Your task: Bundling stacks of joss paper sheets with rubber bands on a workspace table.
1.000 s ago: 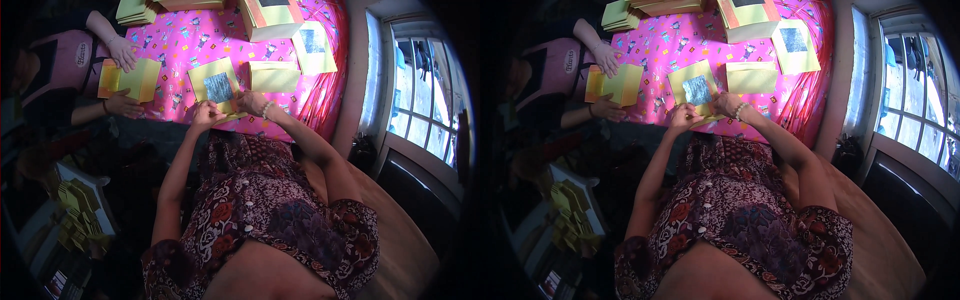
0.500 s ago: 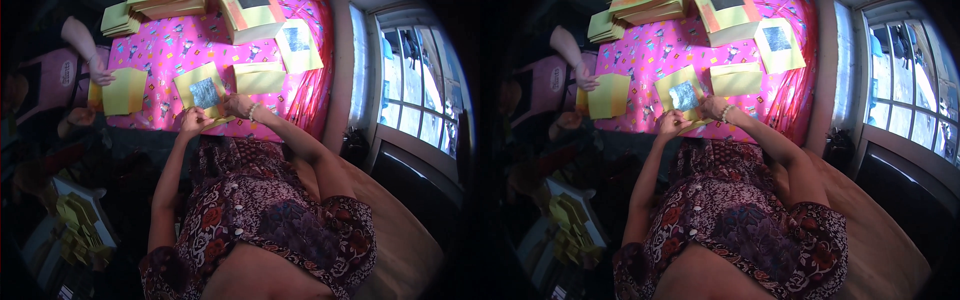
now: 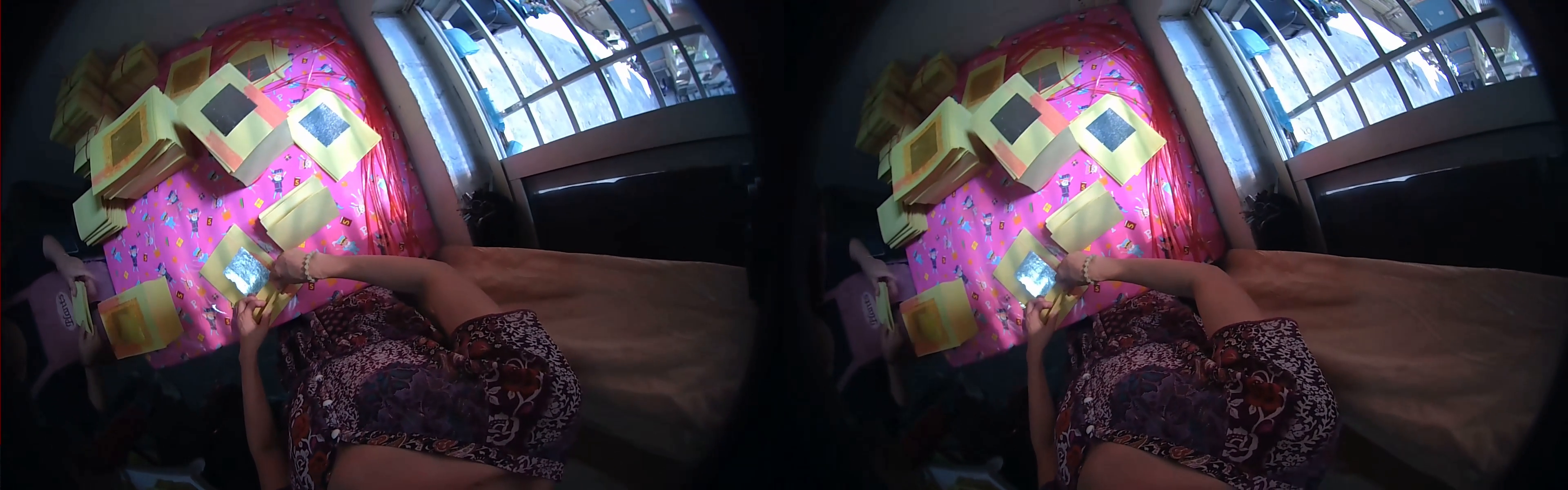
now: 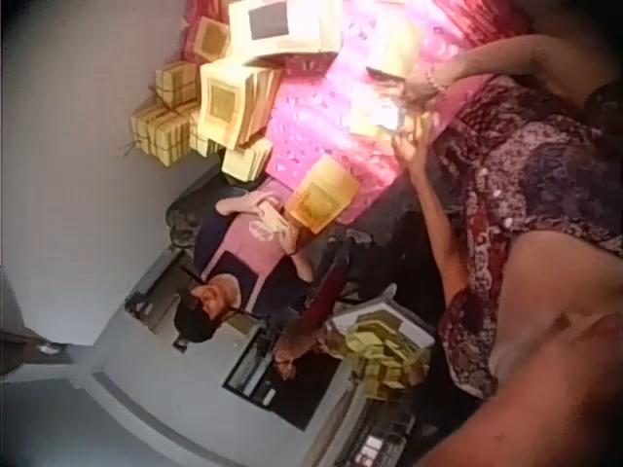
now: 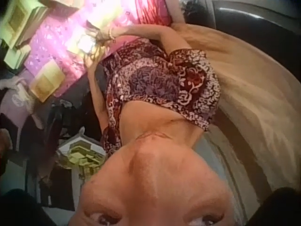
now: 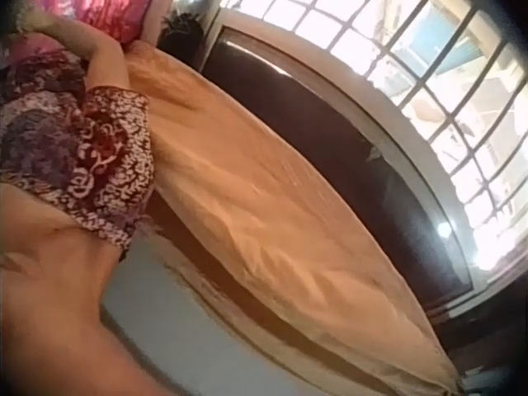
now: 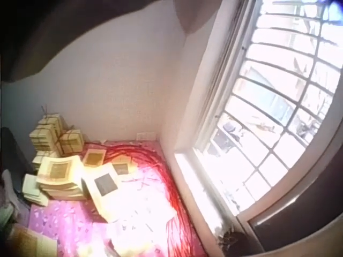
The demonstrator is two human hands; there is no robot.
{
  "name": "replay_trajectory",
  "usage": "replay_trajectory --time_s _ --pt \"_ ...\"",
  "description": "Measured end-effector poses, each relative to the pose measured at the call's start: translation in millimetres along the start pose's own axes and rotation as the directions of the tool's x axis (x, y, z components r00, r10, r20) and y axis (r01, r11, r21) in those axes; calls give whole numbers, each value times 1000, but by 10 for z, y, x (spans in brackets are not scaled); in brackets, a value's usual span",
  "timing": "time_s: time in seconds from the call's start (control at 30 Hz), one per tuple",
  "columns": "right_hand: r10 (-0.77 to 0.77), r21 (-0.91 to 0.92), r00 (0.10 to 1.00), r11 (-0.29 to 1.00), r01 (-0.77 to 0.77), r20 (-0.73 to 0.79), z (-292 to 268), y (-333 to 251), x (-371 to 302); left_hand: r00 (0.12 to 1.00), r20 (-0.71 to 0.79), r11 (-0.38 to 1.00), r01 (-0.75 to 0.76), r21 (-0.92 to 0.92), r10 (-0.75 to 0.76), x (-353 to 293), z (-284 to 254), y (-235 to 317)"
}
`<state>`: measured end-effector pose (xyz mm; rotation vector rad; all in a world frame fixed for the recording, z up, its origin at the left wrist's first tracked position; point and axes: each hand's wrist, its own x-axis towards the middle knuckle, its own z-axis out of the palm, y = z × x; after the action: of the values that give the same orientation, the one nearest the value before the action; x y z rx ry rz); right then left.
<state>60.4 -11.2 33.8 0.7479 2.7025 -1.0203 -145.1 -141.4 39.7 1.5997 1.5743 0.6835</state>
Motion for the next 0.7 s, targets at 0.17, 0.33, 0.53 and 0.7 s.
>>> replay_trajectory --time_s 0.17,0.33,0.53,0.7 --pt "-123 121 969 981 151 -212 18 77 -103 1000 13 1000 7 -19 -7 36 -54 -179" --pt "-115 1 915 992 125 -386 160 54 -15 997 16 987 72 -145 -70 39 -93 -375" --pt "23 174 969 984 21 -247 199 116 61 978 -85 957 -168 237 193 -109 -277 -226" --pt "47 234 979 972 1 -201 -156 -24 -18 977 -180 972 -70 226 112 -67 -331 -356"
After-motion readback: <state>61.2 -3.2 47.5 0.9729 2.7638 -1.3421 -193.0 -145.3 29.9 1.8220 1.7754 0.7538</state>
